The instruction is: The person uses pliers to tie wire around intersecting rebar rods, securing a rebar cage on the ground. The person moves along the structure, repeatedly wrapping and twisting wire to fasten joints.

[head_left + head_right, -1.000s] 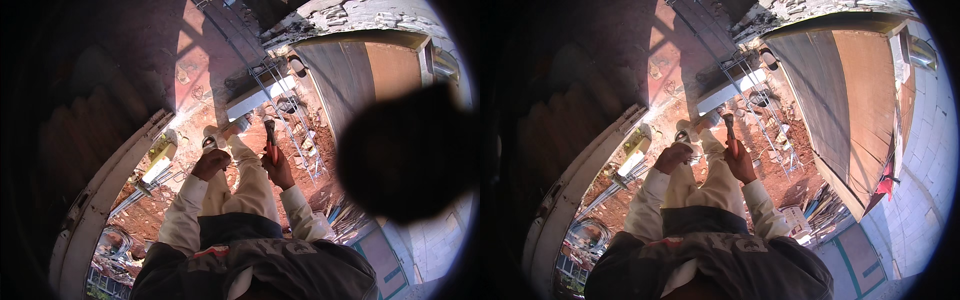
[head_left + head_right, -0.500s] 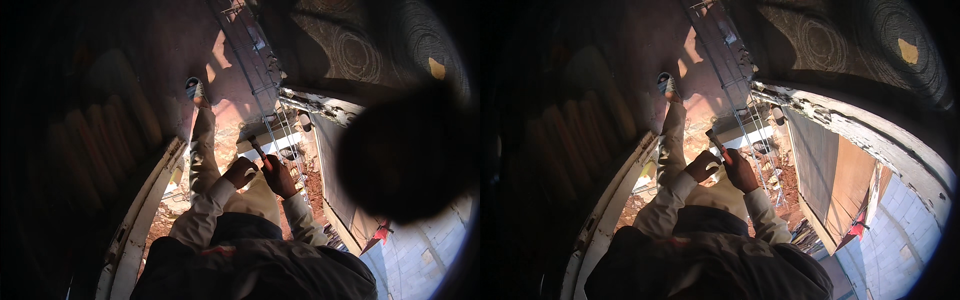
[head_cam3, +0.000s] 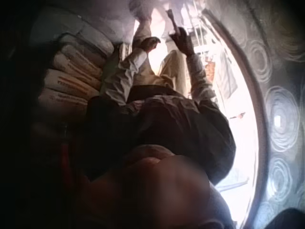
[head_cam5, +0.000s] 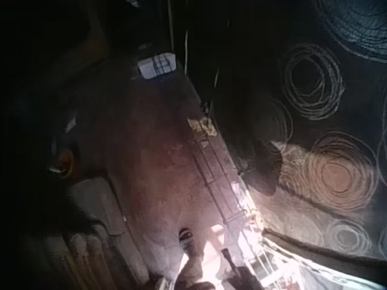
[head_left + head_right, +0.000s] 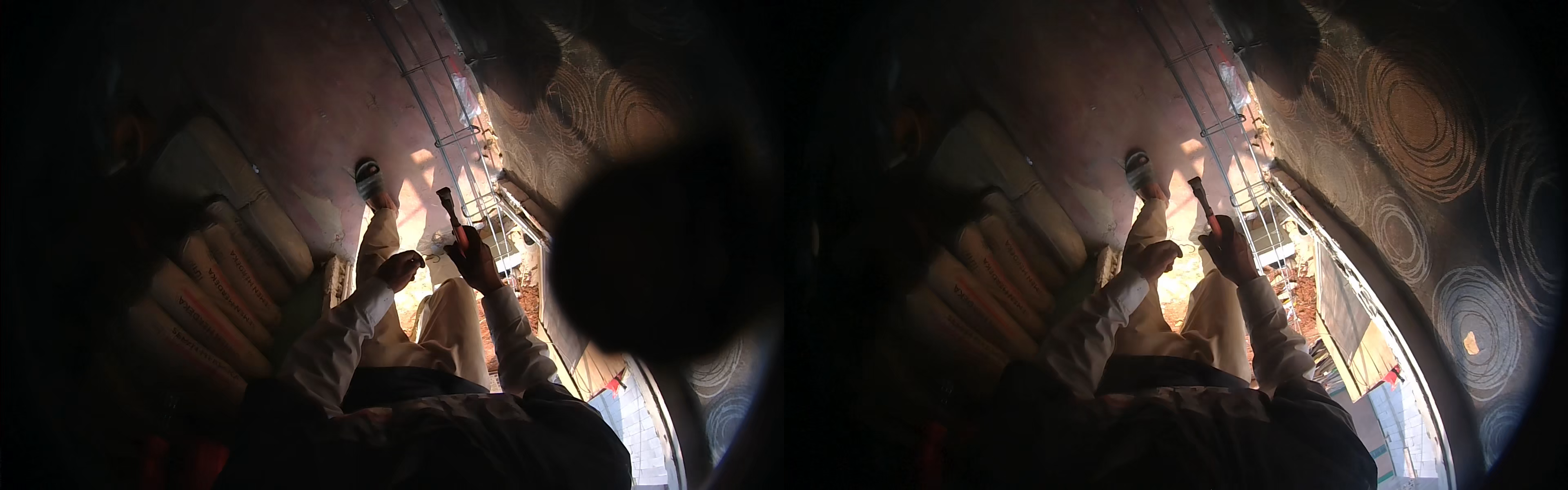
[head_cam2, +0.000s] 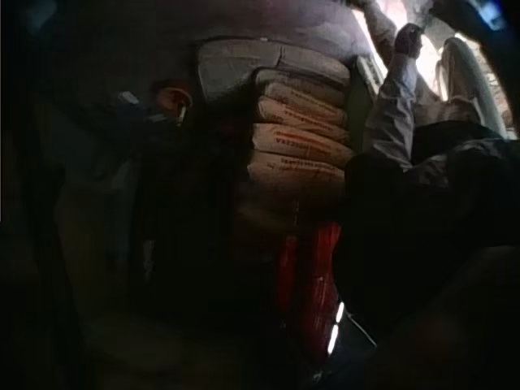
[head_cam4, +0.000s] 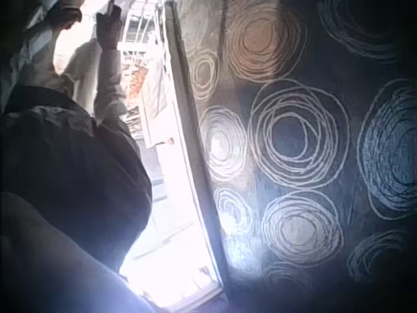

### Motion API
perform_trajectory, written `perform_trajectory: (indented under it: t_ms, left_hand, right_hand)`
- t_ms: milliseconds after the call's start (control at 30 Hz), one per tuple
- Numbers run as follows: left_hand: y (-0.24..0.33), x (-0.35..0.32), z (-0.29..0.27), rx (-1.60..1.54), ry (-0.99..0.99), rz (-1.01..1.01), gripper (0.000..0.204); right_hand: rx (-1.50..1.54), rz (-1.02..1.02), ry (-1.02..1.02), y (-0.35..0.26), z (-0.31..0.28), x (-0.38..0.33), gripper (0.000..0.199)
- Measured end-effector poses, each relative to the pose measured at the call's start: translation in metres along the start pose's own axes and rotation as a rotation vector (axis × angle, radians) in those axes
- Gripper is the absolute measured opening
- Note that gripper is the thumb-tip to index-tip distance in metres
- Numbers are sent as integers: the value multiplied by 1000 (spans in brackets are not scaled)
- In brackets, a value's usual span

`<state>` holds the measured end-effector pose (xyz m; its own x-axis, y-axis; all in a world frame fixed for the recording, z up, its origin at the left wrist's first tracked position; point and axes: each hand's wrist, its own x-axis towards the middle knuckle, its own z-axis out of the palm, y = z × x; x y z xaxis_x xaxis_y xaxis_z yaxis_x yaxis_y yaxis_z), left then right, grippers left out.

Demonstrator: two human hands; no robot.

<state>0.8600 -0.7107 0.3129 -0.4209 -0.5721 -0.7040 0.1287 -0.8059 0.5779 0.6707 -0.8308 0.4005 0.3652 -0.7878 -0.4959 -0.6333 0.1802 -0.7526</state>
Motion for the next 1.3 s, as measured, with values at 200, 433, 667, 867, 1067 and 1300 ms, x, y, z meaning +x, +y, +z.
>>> perform_trajectory:
  t_ms: [200, 433, 667, 867, 1067, 1300]
  left_hand:
    - [84, 20, -146, -221, 309, -25, 24]
    - [218, 101, -233, 158, 386, 50, 18]
    - [246, 252, -279, 838, 263, 186, 20]
    - [261, 374, -289, 1252, 122, 220, 43]
    - [185, 459, -331, 1275, 28, 163, 31]
    - [135, 507, -377, 1358, -84, 581, 16]
  right_hand:
    - [-102, 116, 82, -23, 4, 95, 38]
    - [-173, 505, 76, 7, 1, 127, 43]
    - [-171, 733, -83, 43, 26, 126, 40]
    - [89, 953, -39, 109, 107, 131, 43]
    - [271, 1160, -88, 36, 124, 152, 50]
    - [447, 1269, 192, 5, 200, 157, 45]
